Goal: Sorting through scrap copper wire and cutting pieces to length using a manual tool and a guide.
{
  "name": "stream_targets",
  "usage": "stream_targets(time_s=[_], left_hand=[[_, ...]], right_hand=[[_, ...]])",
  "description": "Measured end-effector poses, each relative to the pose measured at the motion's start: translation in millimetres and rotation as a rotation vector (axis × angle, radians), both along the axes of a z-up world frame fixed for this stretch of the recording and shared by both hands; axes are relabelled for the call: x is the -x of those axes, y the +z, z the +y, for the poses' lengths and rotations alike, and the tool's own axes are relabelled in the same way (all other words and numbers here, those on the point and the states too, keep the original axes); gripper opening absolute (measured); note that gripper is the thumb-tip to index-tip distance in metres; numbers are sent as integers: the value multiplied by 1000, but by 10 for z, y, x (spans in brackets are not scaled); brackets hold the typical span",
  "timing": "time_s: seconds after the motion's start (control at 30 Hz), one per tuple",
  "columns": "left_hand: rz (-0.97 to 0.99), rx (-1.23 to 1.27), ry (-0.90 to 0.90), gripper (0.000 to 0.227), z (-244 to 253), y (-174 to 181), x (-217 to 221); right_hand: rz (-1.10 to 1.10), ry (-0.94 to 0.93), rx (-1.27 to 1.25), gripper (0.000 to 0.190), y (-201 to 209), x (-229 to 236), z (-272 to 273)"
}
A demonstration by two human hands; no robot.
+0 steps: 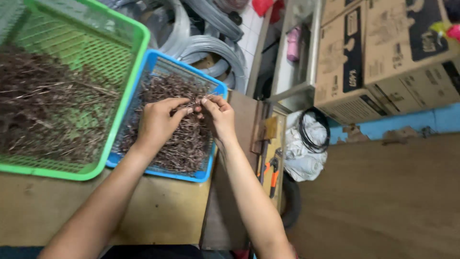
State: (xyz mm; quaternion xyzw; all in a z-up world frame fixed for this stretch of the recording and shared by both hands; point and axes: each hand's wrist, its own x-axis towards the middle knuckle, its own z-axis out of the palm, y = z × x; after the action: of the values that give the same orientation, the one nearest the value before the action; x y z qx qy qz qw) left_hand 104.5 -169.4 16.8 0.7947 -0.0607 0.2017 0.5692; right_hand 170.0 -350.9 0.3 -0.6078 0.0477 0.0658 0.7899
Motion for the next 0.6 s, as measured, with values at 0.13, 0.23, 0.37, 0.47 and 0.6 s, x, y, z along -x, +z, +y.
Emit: stream_targets(time_s=[0.13, 0.23, 0.37, 0.47, 0.6], left_hand=[[-45, 5, -96, 15, -386, 49, -130], [-56, 12, -180, 16, -698, 54, -203], [-62, -10, -191, 16, -1162, -75, -309], [-48, -77, -209, 14, -1510, -188, -371], [-88, -64, -243, 10, -1845, -118, -399]], right_hand=[[-8, -85, -11, 19, -59, 31, -460], [-3, -119, 10, 18, -79, 69, -858], [9, -174, 56, 16, 30, 225, -1251], [78, -223, 78, 19, 60, 337, -1560], [79, -287, 297, 59, 276, 598, -1866]])
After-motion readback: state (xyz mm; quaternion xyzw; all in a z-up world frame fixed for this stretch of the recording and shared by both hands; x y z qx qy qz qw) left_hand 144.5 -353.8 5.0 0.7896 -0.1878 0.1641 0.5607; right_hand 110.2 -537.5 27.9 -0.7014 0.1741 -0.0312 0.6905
